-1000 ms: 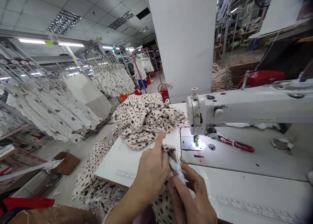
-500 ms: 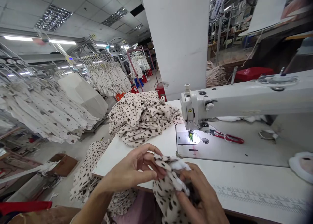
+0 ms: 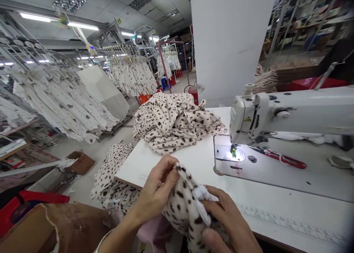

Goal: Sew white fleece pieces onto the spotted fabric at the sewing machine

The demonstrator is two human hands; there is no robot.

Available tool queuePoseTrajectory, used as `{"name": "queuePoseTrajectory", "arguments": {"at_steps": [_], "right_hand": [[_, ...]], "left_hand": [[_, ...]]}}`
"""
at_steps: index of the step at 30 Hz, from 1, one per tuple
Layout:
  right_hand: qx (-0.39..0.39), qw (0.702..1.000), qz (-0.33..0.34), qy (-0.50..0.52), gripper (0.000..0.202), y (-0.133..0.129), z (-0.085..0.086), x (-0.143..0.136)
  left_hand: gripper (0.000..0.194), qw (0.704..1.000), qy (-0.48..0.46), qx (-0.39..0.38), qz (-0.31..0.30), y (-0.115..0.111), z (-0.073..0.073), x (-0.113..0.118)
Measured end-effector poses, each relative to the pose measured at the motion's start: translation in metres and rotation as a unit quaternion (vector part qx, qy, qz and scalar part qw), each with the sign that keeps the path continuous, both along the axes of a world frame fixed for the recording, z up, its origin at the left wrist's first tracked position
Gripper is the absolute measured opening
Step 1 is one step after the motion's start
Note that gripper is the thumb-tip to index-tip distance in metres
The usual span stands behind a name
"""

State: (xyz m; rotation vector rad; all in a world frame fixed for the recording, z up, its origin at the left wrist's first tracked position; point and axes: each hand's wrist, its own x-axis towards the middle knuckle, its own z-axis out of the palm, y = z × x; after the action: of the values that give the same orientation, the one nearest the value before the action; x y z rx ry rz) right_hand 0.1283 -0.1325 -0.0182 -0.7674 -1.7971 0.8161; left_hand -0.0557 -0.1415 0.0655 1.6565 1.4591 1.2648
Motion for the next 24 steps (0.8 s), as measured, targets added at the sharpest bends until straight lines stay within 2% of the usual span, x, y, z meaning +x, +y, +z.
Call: {"name": "queuePoseTrajectory", "arguments": {"at_steps": [3,6,8,11,15,19,22,24], "right_hand": [[-0.092,0.996,0.017,-0.003,0.022,-0.008,-0.001,-0.012],[-0.178,0.983,0.041,0.032,0.024,-0.011,0.001,-0.015],[-0.207,0.976,0.045,0.060,0.024,-0.010,0.003,-0.014],[-0.216,0.971,0.052,0.086,0.025,-0.008,0.005,-0.015],[-0.219,0.966,0.075,0.116,0.024,-0.006,0.006,-0.024],[-0.170,0.971,0.111,0.130,0.015,0.001,0.009,-0.022],[-0.070,0.990,0.088,0.083,0.013,0.009,0.009,-0.007],[0.002,0.998,0.058,0.035,0.010,0.013,0.007,0.004]], "left_hand": [[0.018,0.996,0.047,0.074,0.014,-0.003,-0.010,-0.004],[0.015,0.983,0.099,0.154,-0.002,-0.004,-0.021,-0.013],[0.013,0.976,0.098,0.197,-0.006,-0.005,-0.027,-0.019],[0.013,0.979,0.047,0.195,-0.024,-0.005,-0.032,-0.022],[0.013,0.983,0.029,0.159,-0.082,-0.003,-0.029,-0.020],[0.011,0.974,0.061,0.189,-0.109,-0.002,-0.022,-0.025],[0.018,0.965,0.089,0.214,-0.127,-0.003,-0.020,-0.030],[0.023,0.966,0.075,0.209,-0.135,-0.005,-0.020,-0.032]]}}
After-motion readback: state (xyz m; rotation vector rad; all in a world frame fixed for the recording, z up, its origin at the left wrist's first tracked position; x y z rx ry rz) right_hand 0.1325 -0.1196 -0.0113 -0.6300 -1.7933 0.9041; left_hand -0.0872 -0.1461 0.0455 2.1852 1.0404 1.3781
